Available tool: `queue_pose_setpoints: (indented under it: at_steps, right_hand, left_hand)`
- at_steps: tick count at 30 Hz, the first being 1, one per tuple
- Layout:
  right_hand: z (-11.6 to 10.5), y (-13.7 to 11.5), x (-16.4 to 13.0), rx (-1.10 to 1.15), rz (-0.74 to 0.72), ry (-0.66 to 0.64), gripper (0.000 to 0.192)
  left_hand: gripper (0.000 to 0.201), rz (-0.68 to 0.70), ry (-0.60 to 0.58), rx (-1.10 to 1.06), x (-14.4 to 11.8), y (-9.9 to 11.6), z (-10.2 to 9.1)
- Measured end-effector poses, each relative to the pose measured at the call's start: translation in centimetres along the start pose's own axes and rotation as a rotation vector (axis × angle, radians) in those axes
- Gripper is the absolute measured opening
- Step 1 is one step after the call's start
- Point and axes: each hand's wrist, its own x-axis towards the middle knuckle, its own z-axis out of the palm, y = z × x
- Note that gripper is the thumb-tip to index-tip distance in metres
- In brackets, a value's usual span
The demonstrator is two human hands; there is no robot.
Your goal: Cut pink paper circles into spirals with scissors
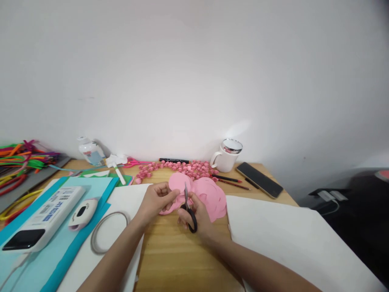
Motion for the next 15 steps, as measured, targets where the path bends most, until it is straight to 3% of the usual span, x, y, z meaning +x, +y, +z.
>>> queue_pose_setpoints:
  at_steps: [5,11,15]
  right_hand:
    - [-0.12,0.29,0.03,-0.046,-0.030,-0.033,0.047]
    - [-0.05,-0.50,0.00,-0.094,-0.093,0.062,0.046]
    - [-0.25,-0.26,0.14,-0.107,-0.153,0.052,0.040]
  left_hand:
    - [0.031,0.011,-0.041,-0.018,-0.01,-0.12,0.10]
    - [0.033,-0.009,-0.042,0.042,-0.21,0.25,0.25]
    - [0.034,0.003,-0.053,0.076,-0.25,0.46,0.43]
